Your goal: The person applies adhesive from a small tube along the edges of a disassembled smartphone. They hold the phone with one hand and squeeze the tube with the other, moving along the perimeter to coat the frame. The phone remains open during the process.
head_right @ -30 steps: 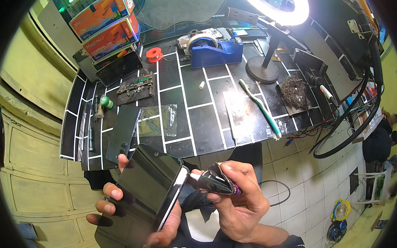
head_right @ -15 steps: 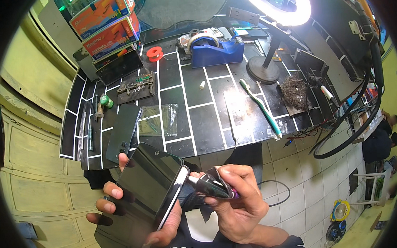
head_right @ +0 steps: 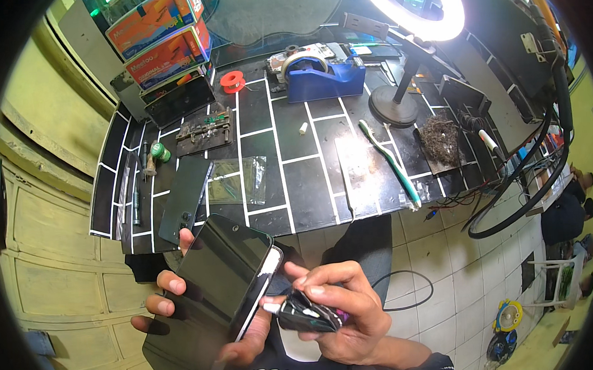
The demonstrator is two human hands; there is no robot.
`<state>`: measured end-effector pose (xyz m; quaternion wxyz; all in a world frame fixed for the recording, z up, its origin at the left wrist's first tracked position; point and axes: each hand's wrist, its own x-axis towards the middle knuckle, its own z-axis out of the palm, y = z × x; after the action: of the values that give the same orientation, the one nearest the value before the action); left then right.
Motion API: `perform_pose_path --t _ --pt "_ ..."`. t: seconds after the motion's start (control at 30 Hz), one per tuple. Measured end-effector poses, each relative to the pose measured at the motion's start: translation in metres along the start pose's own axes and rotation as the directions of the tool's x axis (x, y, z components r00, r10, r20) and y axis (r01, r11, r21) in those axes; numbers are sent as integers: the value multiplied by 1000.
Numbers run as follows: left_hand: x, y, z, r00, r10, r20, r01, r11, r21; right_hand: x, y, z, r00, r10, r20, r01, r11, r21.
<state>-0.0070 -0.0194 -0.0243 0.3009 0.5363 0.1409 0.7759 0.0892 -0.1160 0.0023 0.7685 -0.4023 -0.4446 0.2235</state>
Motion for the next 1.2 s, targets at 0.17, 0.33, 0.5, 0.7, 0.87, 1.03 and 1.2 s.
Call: perform_pose_path --t 0.17,0.33,0.5,0.7,0.87,1.03,1.2 --pt "6 -4 -5 1000 -6 28 10 993 -115 -4 5 -7 996 -75 42 74 997 5" --pt "2 -1 -4 999 -32 9 33 985 -172 -5 7 -2 996 -63 -59 58 994 -88" --pt "-2 0 -2 999 -46 0 45 982 -182 -2 6 0 997 -47 -60 37 986 -164" --pt "-1 -1 -1 999 -39 -17 35 980 -196 -2 5 4 993 -3 -121 -10 994 -106" --pt "-3 5 0 985 -158 -64 139 962 -235 -1 4 4 994 -16 -105 3 993 -121" --pt "-4 1 0 997 -83 -7 78 966 -247 -3 6 2 996 -30 -86 18 990 -140" --pt "-2 -2 -2 1000 -18 18 22 964 -265 -3 6 2 997 -32 -63 24 991 -128"
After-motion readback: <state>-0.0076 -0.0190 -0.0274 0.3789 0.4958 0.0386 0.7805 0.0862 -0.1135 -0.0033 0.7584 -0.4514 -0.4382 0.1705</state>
